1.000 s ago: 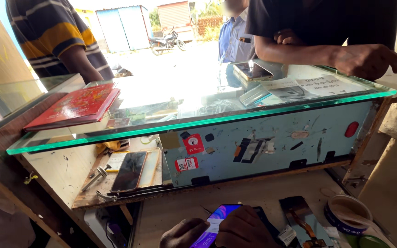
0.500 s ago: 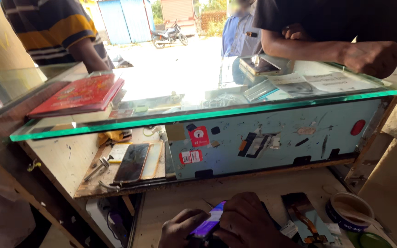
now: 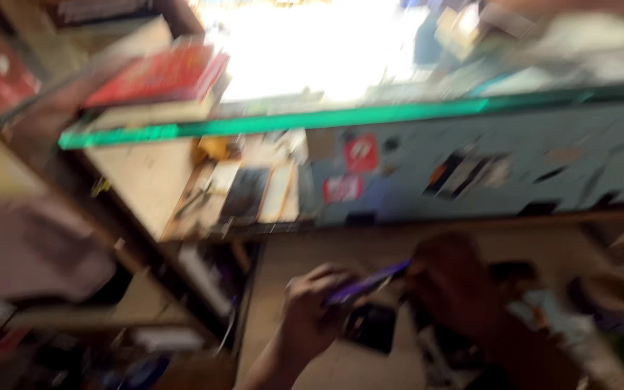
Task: The person uses a screwdriver to unscrew and open the back of a smartphone at a repair counter, removes the back cover and works on the internal components, then reassembles the phone and presses the screen into place while customers stand at the counter.
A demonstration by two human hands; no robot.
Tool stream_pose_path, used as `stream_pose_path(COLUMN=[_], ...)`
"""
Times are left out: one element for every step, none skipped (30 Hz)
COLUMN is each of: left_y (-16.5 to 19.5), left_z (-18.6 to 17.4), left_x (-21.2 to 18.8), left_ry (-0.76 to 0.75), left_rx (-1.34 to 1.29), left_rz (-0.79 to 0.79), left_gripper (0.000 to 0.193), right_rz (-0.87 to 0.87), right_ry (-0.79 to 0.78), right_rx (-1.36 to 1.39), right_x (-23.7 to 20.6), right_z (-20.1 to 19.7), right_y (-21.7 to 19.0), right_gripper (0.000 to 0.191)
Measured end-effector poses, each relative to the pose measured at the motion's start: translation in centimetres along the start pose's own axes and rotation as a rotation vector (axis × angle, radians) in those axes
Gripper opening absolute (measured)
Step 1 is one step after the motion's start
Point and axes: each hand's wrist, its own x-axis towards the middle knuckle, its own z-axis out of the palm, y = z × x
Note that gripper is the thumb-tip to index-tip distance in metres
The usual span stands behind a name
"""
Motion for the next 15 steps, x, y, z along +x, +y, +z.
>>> stream_pose_path(left_y=[0.3,0.5,0.6,0.7,0.7,0.7,0.8,0.8,0.8,0.7,0.7,0.8,0.8,0.8,0.8], left_z=[-0.2,-0.3,-0.3,-0.3,-0.3,-0.3,-0.3,-0.3,-0.2,-0.2,-0.2,-0.2,-0.2,-0.2,-0.2], left_x=[-0.1,-0.1,-0.1,-0.1,-0.1,-0.1,-0.2,-0.2,-0.3,-0.5,-0.6,-0.8,-0.8,-0.9,-0.8], left_ry=[-0.014,-0.025,-0.021,-0.018,-0.016,-0.02,-0.025,-0.03,-0.038,-0.046,-0.054,-0.053,-0.051,-0.048,-0.043], left_rx=[-0.009,-0.021,-0.023,-0.028,-0.035,-0.051,-0.069,-0.089,-0.116,-0.143,-0.168,-0.186,-0.203,-0.219,-0.187], left_rz=[-0.024,-0.041,-0.044,-0.042,-0.037,-0.048,-0.06,-0.07,-0.087,-0.103,-0.119,-0.122,-0.121,-0.114,-0.094], left_gripper=[0.026,0.025,0.027,0.028,0.03,0.03,0.031,0.031,0.031,0.032,0.032,0.032,0.032,0.031,0.03], right_rz=[0.018,0.031,0.041,0.039,0.038,0.038,0.031,0.023,0.014,0.012,0.009,0.007,0.005,0.0,-0.008], right_ry=[0.007,0.015,0.025,0.033,0.044,0.056,0.032,0.008,-0.016,-0.02,-0.023,-0.026,-0.017,-0.005,0.009], right_rx=[0.024,0.041,0.05,0.054,0.054,0.05,0.047,0.043,0.038,0.036,0.035,0.033,0.018,0.001,-0.018], right_x=[-0.1,-0.1,-0.1,0.0,0.1,0.3,0.6,0.8,0.9,1.0,1.1,1.0,1.0,0.9,0.9], right_z=[0.1,0.0,-0.1,-0.2,-0.4,-0.6,-0.9,-1.1,-1.3,-1.4,-1.5,-1.5,-1.5,-1.5,-1.4], right_y=[-0.2,-0.4,-0.5,-0.7,-0.9,-0.9,-0.8,-0.6,-0.4,-0.3,-0.2,-0.2,-0.1,-0.2,-0.1], right_gripper=[0.035,0.034,0.033,0.033,0.034,0.034,0.036,0.039,0.041,0.042,0.043,0.044,0.045,0.046,0.047])
